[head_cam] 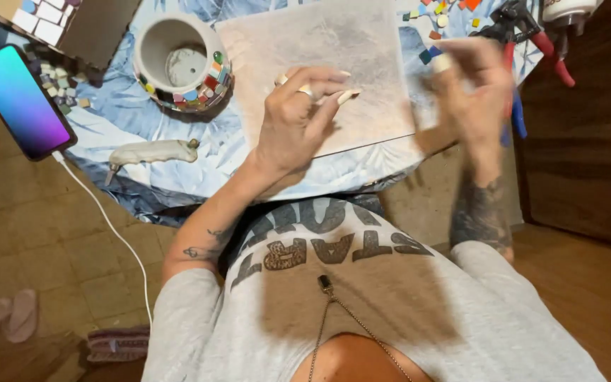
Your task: Applying small mosaic tiles to a decorative pot using adhesive and tile nippers
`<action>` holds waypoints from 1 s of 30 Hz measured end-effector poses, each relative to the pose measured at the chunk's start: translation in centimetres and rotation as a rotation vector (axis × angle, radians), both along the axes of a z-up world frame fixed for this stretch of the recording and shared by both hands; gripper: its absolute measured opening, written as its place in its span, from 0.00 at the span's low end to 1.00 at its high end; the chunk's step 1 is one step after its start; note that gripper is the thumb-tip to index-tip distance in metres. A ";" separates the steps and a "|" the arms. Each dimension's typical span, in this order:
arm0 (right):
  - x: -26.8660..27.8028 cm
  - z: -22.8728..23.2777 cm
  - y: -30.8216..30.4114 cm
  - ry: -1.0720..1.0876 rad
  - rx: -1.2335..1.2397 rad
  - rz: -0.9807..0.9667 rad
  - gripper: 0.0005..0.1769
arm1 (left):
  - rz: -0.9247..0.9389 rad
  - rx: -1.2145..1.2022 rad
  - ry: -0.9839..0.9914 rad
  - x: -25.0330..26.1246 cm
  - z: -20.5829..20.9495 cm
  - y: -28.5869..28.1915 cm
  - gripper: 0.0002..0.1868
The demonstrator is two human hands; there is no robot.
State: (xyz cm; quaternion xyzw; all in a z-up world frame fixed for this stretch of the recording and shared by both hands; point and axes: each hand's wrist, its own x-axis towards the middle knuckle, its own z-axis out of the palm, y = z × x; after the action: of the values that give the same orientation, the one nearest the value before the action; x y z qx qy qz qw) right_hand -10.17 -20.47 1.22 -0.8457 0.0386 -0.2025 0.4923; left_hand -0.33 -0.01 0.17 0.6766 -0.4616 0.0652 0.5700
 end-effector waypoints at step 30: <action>-6.2 -0.6 -8.2 0.895 -0.399 -0.580 0.48 | -0.236 -0.069 0.864 -2.3 -0.2 -1.1 0.04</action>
State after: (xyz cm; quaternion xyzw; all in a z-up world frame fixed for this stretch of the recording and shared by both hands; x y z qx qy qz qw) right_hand -16.38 -28.65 0.67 -0.8804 0.4351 0.0451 0.1830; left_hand -2.64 -1.12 0.01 0.5651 -0.2527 -0.2734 0.7363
